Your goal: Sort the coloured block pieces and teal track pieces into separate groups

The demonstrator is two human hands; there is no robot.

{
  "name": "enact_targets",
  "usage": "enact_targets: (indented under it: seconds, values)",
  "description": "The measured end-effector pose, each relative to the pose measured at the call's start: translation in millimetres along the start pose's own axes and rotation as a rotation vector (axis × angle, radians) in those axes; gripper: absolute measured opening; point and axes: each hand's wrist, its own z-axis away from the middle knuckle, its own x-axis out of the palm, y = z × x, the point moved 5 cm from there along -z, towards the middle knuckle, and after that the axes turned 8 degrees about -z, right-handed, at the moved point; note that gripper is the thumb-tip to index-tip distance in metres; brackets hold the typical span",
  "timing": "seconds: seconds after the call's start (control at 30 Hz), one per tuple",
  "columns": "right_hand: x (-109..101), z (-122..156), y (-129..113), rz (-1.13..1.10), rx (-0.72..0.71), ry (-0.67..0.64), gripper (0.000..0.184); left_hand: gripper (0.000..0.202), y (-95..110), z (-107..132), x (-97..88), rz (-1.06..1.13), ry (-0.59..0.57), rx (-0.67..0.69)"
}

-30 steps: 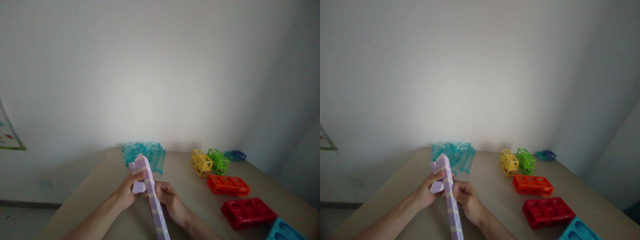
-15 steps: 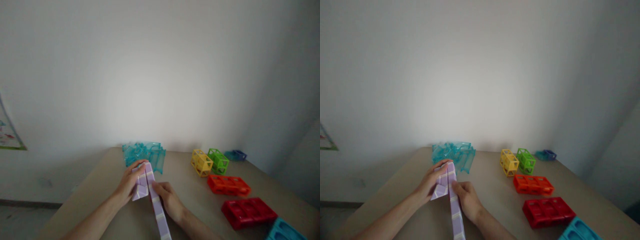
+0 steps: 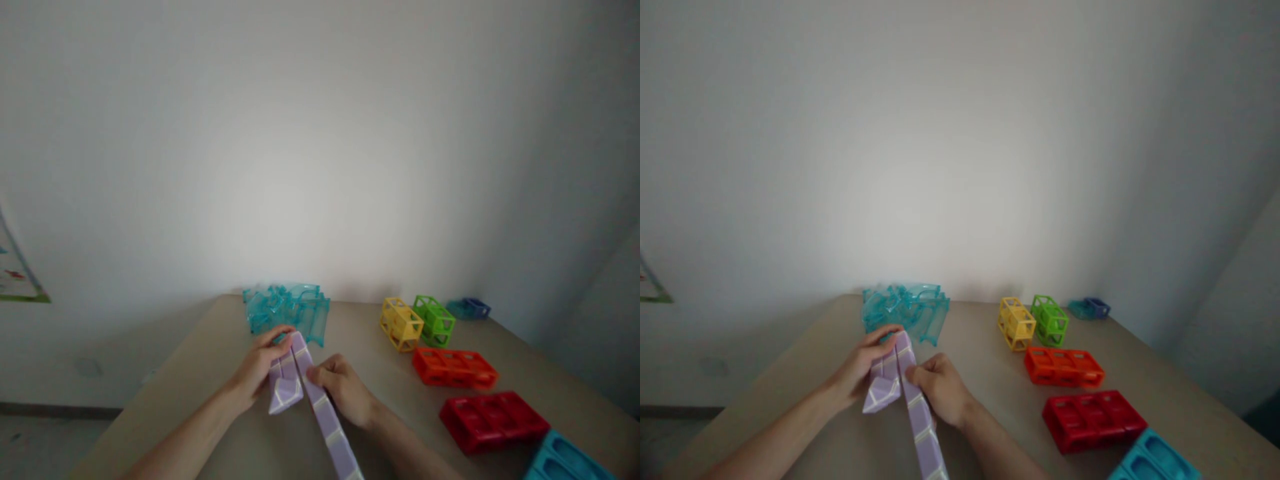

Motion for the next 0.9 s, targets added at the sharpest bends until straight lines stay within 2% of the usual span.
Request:
enact_targets:
  seconds: [0.13,0.2,0.3,0.53,0.8,0.9]
  values:
    - [2,-1,-1,0.089,-0.105,0.04,0.044,0.029,2,5,6.4,-0.166,-0.046,0.068]
    - [4,-1,-1,0.102,-0.137,0.067,0.046,0.026,0,5,8.8,-0.182,-0.043,0.068]
    - [7,-1,2,0.058,-0.092,0.054,0.046,0.025,-5,3,10.7,-0.108,-0.043,0.01]
    - [5,-2,8,-0.011,0.03,0.006,0.036,0.019,-10,10,21.0,0.056,-0.212,-0.143]
    - [3,2,9,0.019,0.091,-0.05,0.036,0.024,-15,11,23.8,0.078,-0.183,-0.207]
    - [6,1,8,0.029,0.02,-0.033,0.043,0.024,-11,9,20.4,0.06,-0.156,-0.163]
